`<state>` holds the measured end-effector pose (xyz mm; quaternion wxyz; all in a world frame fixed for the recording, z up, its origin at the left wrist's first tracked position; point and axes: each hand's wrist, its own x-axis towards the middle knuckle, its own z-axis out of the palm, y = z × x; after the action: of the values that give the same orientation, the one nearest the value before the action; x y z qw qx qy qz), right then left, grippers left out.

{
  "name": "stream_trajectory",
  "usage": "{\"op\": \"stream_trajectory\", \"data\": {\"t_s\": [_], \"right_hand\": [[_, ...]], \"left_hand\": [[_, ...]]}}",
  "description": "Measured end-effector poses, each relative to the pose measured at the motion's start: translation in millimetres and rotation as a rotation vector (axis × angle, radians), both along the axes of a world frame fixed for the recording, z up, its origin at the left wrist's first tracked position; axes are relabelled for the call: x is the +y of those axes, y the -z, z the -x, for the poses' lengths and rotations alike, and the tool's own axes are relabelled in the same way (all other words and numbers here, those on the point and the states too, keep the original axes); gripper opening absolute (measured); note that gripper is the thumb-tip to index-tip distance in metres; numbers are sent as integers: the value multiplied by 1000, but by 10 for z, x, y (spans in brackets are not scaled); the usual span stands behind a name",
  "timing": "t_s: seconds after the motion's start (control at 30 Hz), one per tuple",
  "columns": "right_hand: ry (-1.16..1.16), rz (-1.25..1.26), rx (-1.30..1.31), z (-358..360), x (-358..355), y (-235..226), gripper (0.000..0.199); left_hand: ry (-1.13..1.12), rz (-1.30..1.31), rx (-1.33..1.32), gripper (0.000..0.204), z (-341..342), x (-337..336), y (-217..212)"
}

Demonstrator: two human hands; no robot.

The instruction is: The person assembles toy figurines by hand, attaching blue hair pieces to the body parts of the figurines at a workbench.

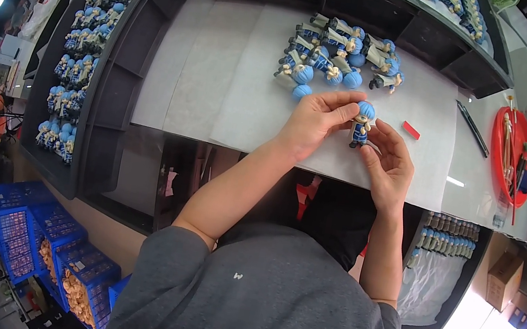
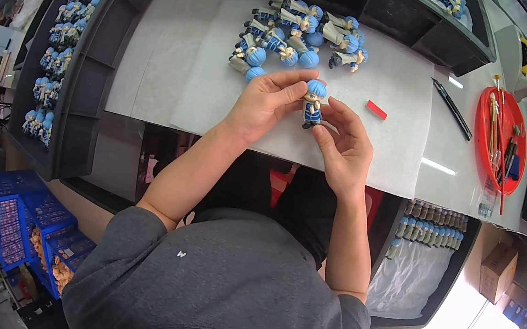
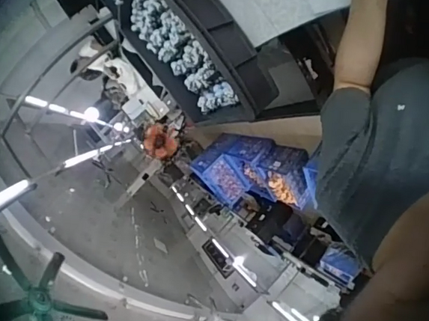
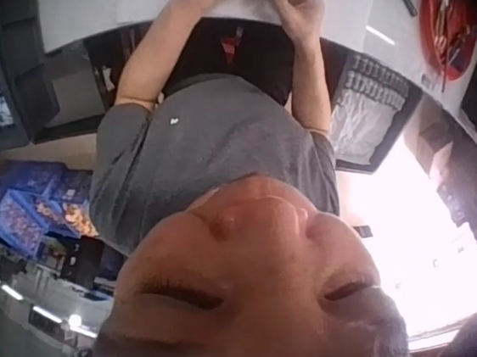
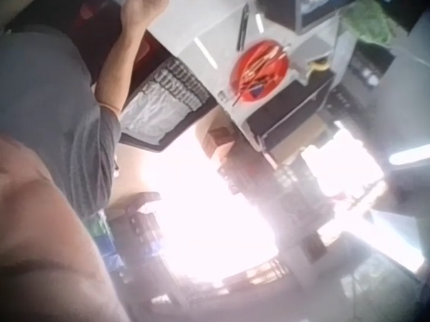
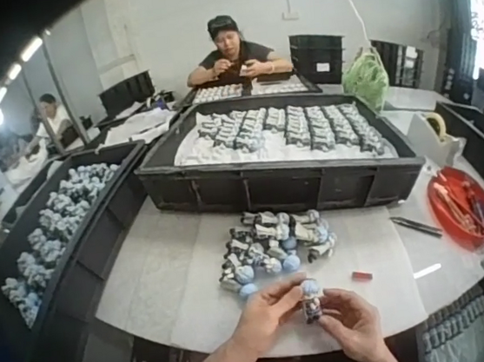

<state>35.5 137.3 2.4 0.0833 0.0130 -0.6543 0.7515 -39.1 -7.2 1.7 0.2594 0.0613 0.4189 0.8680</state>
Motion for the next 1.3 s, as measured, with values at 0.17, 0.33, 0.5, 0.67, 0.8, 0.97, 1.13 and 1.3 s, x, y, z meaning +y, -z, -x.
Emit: {"op": "stream_trajectory", "data": {"t_s": [0.17,0.33,0.5,0.67,0.8,0.97,1.13,1.3], "right_hand": [[16,-15,-10,6,5,9,42],[15,-12,-20,-2,15,9,42],[11,2,-15,-5,14,3,43],[4,14,-8,-5,5,-22,44],[10,18,-12,-7,4,-12,44],[19,38,-14,-12,2,-6,45],[100,-38,72,-18,-4,56,50],[288,-297,160,8,-53,39,54]], "left_hand": [[6,5,14,26,0,-1,-11],[-4,16,12,25,4,6,-15],[-6,37,-5,24,6,8,-20],[-7,51,-16,24,10,14,-5],[-15,66,-12,24,9,21,-3],[-18,85,4,25,2,22,-13],[-26,217,195,28,-50,33,-47],[4,168,119,29,-14,3,32]]}}
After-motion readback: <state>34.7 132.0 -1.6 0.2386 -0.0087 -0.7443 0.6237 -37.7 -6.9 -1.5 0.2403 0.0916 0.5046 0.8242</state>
